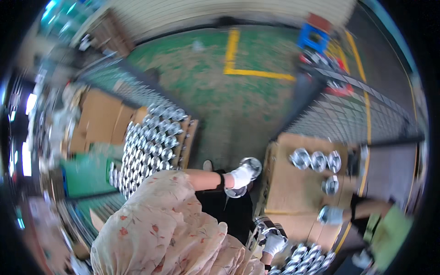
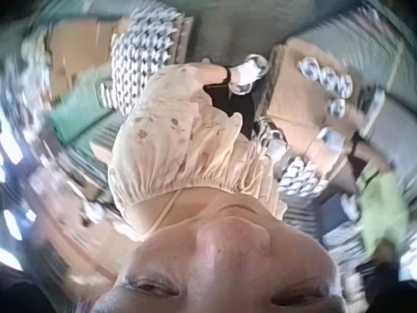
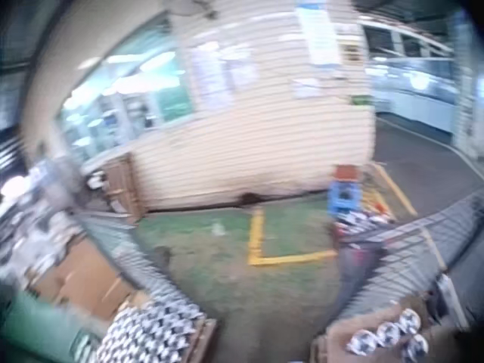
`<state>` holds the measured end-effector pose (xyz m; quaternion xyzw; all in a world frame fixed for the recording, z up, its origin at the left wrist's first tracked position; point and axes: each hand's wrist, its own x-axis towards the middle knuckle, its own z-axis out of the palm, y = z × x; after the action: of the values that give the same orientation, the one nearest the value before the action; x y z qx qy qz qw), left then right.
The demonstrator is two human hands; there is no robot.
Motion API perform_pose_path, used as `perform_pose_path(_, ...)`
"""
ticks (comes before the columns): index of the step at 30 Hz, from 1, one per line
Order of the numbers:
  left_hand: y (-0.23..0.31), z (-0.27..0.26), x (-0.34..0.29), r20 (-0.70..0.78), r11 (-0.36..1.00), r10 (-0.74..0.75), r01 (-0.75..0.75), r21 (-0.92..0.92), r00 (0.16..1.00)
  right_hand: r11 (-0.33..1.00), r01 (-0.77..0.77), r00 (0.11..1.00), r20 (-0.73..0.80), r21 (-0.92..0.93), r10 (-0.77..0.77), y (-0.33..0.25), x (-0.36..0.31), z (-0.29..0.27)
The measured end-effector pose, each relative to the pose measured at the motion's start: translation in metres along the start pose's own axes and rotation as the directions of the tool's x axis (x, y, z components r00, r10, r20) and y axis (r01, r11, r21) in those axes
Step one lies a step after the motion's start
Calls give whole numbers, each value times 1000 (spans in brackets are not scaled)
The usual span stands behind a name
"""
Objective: Inspecting and organizing engine pistons in a manufacturing facility.
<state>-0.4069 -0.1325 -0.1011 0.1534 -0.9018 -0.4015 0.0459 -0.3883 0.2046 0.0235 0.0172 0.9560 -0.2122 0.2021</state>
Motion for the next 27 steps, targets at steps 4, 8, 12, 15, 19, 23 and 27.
perform_pose_path(4, -44, -173, -77, 301, 703, -349, 35, 711, 888, 927, 263, 960, 164, -267, -225, -96, 49, 4)
perform_pose_path(8, -70, -313, -186, -237, 403, -801, 788, 465, 550, 715, 584, 808, 358, -385, -467, -223, 76, 53)
perform_pose_path(12, -125, -365, -295, -401, 139, -904, 989, 46, 145, 455, 810, 586, 532, -370, -611, -346, 69, 126)
perform_pose_path(15, -156, -382, -373, -355, -46, -930, 986, -163, -102, -51, 943, 233, 765, -328, -601, -453, 36, 184)
perform_pose_path(19, -182, -403, -426, -338, -103, -918, 947, -306, -209, -445, 886, -212, 739, -131, -639, -583, -3, 262)
perform_pose_path(23, -164, -410, -458, -193, -224, -906, 813, -537, -377, -505, 863, -275, 828, -11, -488, -711, -100, 347)
perform_pose_path(27, -154, -341, -480, -177, -277, -863, 736, -618, -474, -630, 775, -453, 743, 56, -492, -796, -153, 467)
